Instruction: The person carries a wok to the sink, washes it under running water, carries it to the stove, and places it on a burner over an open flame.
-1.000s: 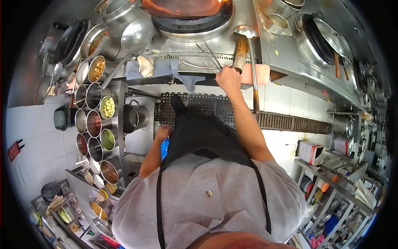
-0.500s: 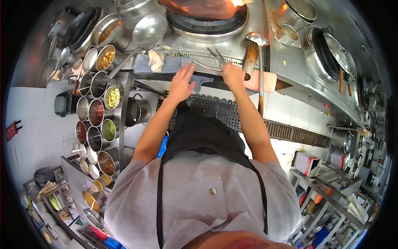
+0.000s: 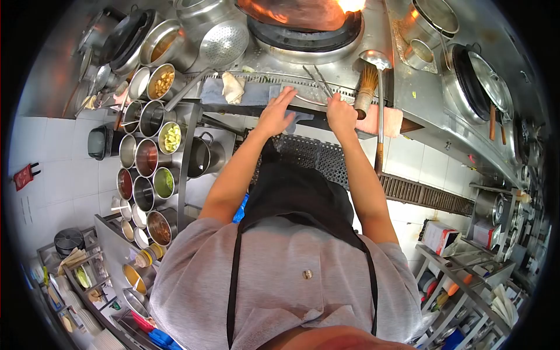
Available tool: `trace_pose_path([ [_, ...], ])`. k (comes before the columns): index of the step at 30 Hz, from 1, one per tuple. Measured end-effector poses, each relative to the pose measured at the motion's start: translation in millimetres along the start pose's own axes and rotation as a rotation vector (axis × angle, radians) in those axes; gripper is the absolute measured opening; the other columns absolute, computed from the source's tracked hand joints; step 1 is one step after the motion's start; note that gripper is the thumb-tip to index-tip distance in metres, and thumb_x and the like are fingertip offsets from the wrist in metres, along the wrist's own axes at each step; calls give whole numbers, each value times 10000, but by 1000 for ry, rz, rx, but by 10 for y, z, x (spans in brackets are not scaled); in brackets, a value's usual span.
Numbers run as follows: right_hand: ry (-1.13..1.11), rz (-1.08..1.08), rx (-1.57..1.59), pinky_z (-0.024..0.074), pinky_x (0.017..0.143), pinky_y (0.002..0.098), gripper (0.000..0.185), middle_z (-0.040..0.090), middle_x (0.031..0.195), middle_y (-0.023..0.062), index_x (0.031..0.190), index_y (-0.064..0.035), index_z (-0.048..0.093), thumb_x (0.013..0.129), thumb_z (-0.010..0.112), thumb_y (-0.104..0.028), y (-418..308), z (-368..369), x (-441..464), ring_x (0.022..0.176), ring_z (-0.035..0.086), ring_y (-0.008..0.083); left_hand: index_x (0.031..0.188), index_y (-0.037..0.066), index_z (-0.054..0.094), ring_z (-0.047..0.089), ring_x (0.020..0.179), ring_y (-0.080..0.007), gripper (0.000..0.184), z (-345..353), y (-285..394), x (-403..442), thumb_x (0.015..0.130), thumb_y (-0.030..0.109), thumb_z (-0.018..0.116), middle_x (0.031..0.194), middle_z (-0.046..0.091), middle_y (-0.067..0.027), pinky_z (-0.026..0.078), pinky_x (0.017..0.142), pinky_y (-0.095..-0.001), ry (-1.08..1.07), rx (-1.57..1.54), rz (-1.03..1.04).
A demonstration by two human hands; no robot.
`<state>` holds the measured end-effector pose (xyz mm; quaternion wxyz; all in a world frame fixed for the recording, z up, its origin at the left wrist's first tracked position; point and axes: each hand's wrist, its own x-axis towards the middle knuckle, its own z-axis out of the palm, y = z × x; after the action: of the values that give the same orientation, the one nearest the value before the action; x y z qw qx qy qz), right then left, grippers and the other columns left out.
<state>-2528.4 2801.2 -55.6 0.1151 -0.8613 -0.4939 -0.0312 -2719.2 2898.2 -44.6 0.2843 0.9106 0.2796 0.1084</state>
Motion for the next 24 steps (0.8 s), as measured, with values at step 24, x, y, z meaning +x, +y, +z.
trace_pose_path([
  [24,46,29,84,529,508,408,287,655,651,149,882,-44,507,915,514,-329,36,79,-20,601,670,307,1392,80,296,434,1220,-385,741,238,224,-13,744,48,655,1469,259,-138,441,930,-409,121,-54,2],
])
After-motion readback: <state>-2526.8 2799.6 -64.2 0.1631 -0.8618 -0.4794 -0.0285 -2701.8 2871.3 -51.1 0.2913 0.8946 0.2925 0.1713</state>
